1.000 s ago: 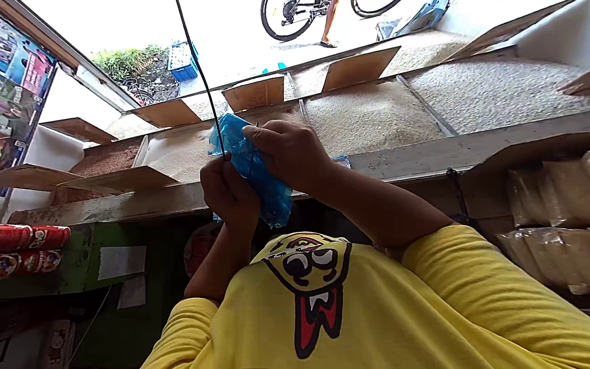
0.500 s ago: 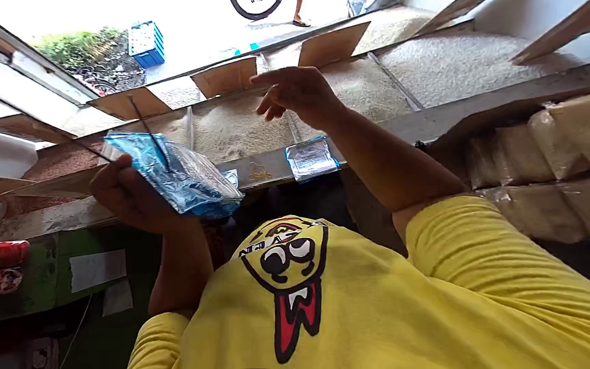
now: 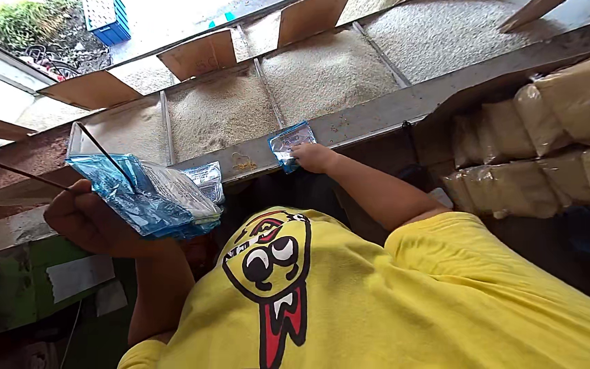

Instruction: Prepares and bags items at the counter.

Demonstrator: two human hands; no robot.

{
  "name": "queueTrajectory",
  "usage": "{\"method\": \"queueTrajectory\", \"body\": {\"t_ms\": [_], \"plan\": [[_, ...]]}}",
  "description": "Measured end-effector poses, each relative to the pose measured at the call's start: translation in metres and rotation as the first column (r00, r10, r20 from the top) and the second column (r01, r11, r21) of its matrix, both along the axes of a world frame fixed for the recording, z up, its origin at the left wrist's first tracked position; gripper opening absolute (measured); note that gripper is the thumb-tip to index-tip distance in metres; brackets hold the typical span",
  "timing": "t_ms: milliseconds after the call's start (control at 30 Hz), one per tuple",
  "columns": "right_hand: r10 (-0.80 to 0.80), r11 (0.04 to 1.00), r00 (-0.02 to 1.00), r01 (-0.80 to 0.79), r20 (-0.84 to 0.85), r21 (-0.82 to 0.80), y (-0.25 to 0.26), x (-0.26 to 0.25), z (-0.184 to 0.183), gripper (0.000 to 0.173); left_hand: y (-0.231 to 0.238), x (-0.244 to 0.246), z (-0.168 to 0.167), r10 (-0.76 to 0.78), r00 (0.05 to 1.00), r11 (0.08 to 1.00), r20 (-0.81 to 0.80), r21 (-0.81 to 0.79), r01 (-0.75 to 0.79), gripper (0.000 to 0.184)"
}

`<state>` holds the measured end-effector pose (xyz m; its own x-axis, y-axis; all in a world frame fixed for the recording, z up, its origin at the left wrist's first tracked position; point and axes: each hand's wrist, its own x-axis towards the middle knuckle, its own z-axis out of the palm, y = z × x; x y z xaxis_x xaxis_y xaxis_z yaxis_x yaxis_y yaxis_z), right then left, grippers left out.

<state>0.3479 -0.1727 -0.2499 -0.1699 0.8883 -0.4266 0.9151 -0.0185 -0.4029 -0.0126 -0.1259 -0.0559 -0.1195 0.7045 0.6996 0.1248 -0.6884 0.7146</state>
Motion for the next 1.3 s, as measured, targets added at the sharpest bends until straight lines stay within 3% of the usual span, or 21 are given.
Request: {"method": "queueTrajectory", "body": {"t_ms": [100,167,233,267,300,333,367,400,433,500,567,667,733,833,933,1033,1200,1300], "plan": [[-0.247,0.927,0.944,0.296,-0.218,0.232,-0.014,0.011,0.004,0.028,-0.005,0.016,0.010,0.054,0.999,0.997,-0.004,-0.054,-0.055,0.018],[-0.461,0.707,0.778,0.613,-0.426,0.354,-0.020,0.013,0.016,0.028,0.002,0.010,0.001,0.006,1.000,1.000,-0.014,-0.009,-0.006,0.018],[-0.532,0.384,0.437,0.888,-0.725,0.253,-0.020,0.013,0.025,0.029,0.003,0.011,0.001,-0.003,0.999,1.000,-0.039,-0.012,0.002,0.018],[-0.453,0.231,0.201,0.967,-0.869,0.104,-0.017,0.011,0.024,0.030,0.001,0.015,0.005,0.007,0.999,0.999,-0.049,-0.035,-0.008,0.018],[-0.366,0.127,-0.022,0.989,-0.930,-0.074,-0.015,0.007,0.025,0.039,-0.002,0.020,0.009,0.016,0.999,0.998,-0.049,-0.059,-0.019,0.018],[-0.348,0.061,-0.177,0.976,-0.921,-0.210,-0.017,0.001,0.024,0.054,-0.004,0.026,0.012,0.030,0.999,0.996,-0.040,-0.081,-0.033,0.019],[-0.435,0.007,-0.244,0.962,-0.867,-0.274,-0.022,-0.004,0.021,0.071,-0.004,0.030,0.012,0.024,1.000,0.996,-0.019,-0.085,-0.026,0.019],[-0.597,-0.018,-0.220,0.965,-0.771,-0.261,-0.028,-0.007,0.014,0.087,-0.001,0.030,0.007,-0.006,1.000,0.998,0.001,-0.063,0.006,0.019],[-0.770,0.017,-0.108,0.982,-0.628,-0.191,-0.035,-0.011,0.008,0.104,0.005,0.025,-0.004,-0.064,0.998,0.998,0.019,-0.017,0.064,0.019],[-0.940,0.249,0.230,0.968,-0.253,-0.043,-0.048,-0.015,0.004,0.121,0.012,0.020,-0.015,-0.118,0.993,0.993,0.021,0.033,0.118,0.018],[-0.868,0.493,0.495,0.868,-0.031,0.062,-0.052,-0.012,0.006,0.113,0.012,0.019,-0.017,-0.106,0.994,0.994,0.000,0.027,0.106,0.018],[-0.632,0.772,0.775,0.630,0.003,0.083,-0.044,0.013,0.002,0.079,0.012,0.020,-0.016,-0.125,0.992,0.992,0.005,0.029,0.125,0.019],[-0.453,0.891,0.892,0.452,0.001,0.037,-0.031,0.034,-0.006,0.061,0.010,0.024,-0.015,-0.130,0.991,0.991,0.016,0.026,0.130,0.019],[-0.235,0.972,0.972,0.235,-0.002,0.015,-0.013,0.056,-0.007,0.047,0.008,0.025,-0.017,-0.128,0.992,0.992,0.005,0.021,0.128,0.019],[-0.133,0.989,0.988,0.128,-0.073,-0.072,0.002,0.065,0.004,0.023,0.004,0.027,-0.015,-0.171,0.985,0.985,0.028,0.024,0.171,0.019],[-0.187,0.979,0.969,0.170,-0.162,-0.115,0.012,0.073,0.005,0.015,-0.001,0.029,-0.013,-0.202,0.978,0.979,0.047,0.032,0.200,0.019],[-0.374,0.913,0.897,0.313,-0.233,-0.260,0.021,0.064,0.015,0.024,-0.009,0.031,-0.012,-0.218,0.974,0.975,0.062,0.050,0.216,0.021],[-0.523,0.839,0.802,0.425,-0.288,-0.339,0.024,0.060,0.012,0.025,-0.012,0.028,-0.013,-0.209,0.977,0.978,0.045,0.034,0.207,0.020]]}}
